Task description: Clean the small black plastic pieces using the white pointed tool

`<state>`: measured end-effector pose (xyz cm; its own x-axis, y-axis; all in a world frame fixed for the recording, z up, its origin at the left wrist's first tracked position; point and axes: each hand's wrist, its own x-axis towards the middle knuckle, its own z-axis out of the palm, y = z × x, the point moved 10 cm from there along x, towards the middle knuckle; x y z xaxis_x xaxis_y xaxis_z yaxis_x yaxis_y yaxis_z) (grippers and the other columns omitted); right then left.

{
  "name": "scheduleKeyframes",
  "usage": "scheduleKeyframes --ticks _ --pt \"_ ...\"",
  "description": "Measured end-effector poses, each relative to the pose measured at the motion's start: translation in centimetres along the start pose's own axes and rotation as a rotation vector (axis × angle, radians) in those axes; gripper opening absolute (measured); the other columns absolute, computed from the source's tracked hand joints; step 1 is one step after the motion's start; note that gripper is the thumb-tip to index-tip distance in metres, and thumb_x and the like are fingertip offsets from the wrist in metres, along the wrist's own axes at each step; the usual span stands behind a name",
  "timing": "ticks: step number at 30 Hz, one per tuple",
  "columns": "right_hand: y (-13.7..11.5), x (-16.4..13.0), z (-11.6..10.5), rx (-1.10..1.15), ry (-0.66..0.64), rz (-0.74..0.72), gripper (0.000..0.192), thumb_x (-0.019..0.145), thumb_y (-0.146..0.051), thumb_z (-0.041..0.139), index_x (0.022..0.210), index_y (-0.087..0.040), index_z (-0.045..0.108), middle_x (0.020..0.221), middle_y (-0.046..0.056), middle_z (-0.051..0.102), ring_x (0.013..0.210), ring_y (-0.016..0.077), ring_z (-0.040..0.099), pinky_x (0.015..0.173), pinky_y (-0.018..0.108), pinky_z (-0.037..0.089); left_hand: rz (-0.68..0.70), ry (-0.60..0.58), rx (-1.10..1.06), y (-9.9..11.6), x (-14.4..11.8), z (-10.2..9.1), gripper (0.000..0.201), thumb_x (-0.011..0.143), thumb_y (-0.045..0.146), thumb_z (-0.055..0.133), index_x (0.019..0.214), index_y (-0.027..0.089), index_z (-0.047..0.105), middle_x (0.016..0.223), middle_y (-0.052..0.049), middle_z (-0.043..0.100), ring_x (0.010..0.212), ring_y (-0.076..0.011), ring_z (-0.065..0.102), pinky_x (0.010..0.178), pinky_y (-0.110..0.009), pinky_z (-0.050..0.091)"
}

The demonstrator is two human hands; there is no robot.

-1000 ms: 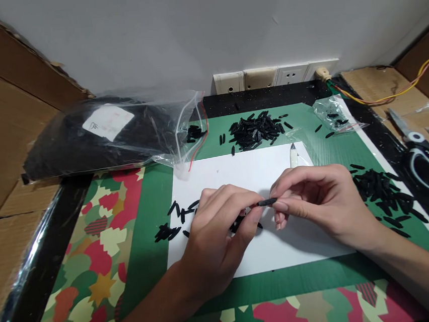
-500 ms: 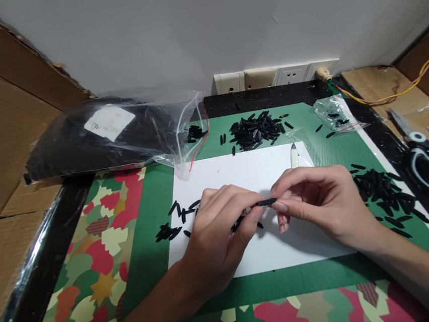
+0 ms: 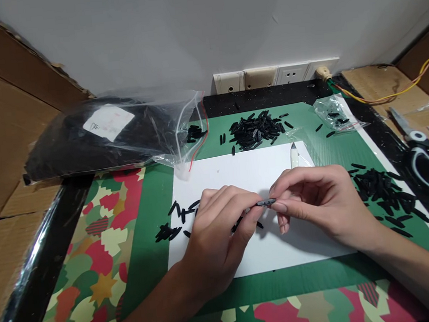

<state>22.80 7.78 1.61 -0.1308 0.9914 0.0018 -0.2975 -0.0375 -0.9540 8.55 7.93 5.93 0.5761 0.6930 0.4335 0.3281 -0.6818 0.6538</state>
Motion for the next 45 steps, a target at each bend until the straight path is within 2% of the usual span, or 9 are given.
scheduleKeyframes --ticks 6,10,12,19,26,33,40,43,45 --pt "-0.1 -0.2 -0.1 -0.081 -0.005 -0.019 0.014 0.085 -0.021 0.094 0.095 -0.019 0.083 0.075 0.001 0.078 0.06 0.0131 0.074 0.059 0.022 0.063 0.0 0.0 0.015 -0.1 0.0 0.0 0.016 0.106 0.007 0.053 0.106 0.02 0.063 0.093 0.003 0.075 0.085 -0.0127 0.069 0.084 -0.032 0.041" --pt "-1.6 -0.6 -0.3 -0.302 0.015 -0.168 0.011 0.092 -0.02 0.087 0.103 -0.022 0.083 0.096 0.005 0.081 0.087 0.0179 0.076 0.073 0.028 0.064 0.002 0.005 0.07 -0.1 0.2 0.0 0.017 0.107 0.008 0.051 0.102 0.021 0.062 0.086 0.003 0.073 0.079 -0.0134 0.065 0.08 -0.032 0.042" --pt "-2.2 -0.9 -0.1 -0.392 0.004 -0.244 0.011 0.095 -0.019 0.084 0.105 -0.024 0.081 0.1 0.005 0.08 0.094 0.0201 0.075 0.08 0.033 0.063 0.002 -0.005 0.091 -0.1 0.2 0.2 0.018 0.107 0.009 0.051 0.101 0.021 0.063 0.084 0.003 0.072 0.078 -0.0138 0.065 0.078 -0.032 0.042" --pt "-2.7 -1.3 0.8 -0.574 -0.055 -0.354 0.011 0.102 -0.013 0.073 0.104 -0.023 0.076 0.097 0.004 0.079 0.089 0.0199 0.074 0.08 0.035 0.06 0.055 -0.037 0.148 0.0 0.0 0.9 0.018 0.109 0.011 0.05 0.104 0.02 0.065 0.085 0.0 0.071 0.076 -0.0152 0.063 0.078 -0.034 0.04" --pt "-3.5 -1.8 1.9 -0.714 -0.136 -0.465 0.014 0.104 -0.006 0.066 0.107 -0.018 0.071 0.098 0.007 0.078 0.091 0.0186 0.074 0.08 0.031 0.058 0.115 -0.074 0.265 0.1 -0.1 1.4 0.02 0.112 0.016 0.049 0.099 0.019 0.064 0.081 0.001 0.07 0.072 -0.0159 0.06 0.077 -0.035 0.036" --pt "-2.5 -2.0 2.3 -0.705 -0.185 -0.419 0.015 0.108 -0.006 0.056 0.106 -0.019 0.063 0.094 0.006 0.068 0.083 0.0163 0.064 0.074 0.029 0.051 0.103 -0.119 0.25 -0.2 -0.4 1.6 0.023 0.106 0.007 0.047 0.096 0.021 0.062 0.078 0.003 0.069 0.07 -0.015 0.057 0.077 -0.035 0.034" --pt "-1.0 -1.5 2.3 -0.608 -0.168 -0.266 0.009 0.113 -0.02 0.054 0.106 -0.022 0.059 0.092 0.003 0.063 0.078 0.015 0.06 0.069 0.027 0.05 -0.007 -0.121 0.081 -0.2 -0.2 1.4 0.021 0.11 0.013 0.048 0.099 0.02 0.064 0.083 0.003 0.069 0.074 -0.0136 0.061 0.083 -0.034 0.037" --pt "-1.9 -1.2 1.5 -0.579 -0.1 -0.268 0.009 0.112 -0.021 0.055 0.105 -0.023 0.06 0.093 0.003 0.066 0.082 0.0165 0.065 0.073 0.029 0.053 -0.039 -0.074 0.002 -0.2 0.0 0.9 0.019 0.109 0.009 0.048 0.102 0.02 0.062 0.084 0.004 0.067 0.076 -0.0125 0.061 0.082 -0.033 0.038" --pt "-3.4 -1.0 0.2 -0.686 -0.049 -0.341 0.009 0.111 -0.017 0.057 0.106 -0.023 0.062 0.098 0.005 0.069 0.09 0.0194 0.069 0.08 0.032 0.055 -0.064 -0.032 -0.033 -0.5 0.0 0.5 0.02 0.109 0.008 0.048 0.103 0.021 0.061 0.082 0.005 0.065 0.075 -0.0121 0.06 0.081 -0.033 0.038"
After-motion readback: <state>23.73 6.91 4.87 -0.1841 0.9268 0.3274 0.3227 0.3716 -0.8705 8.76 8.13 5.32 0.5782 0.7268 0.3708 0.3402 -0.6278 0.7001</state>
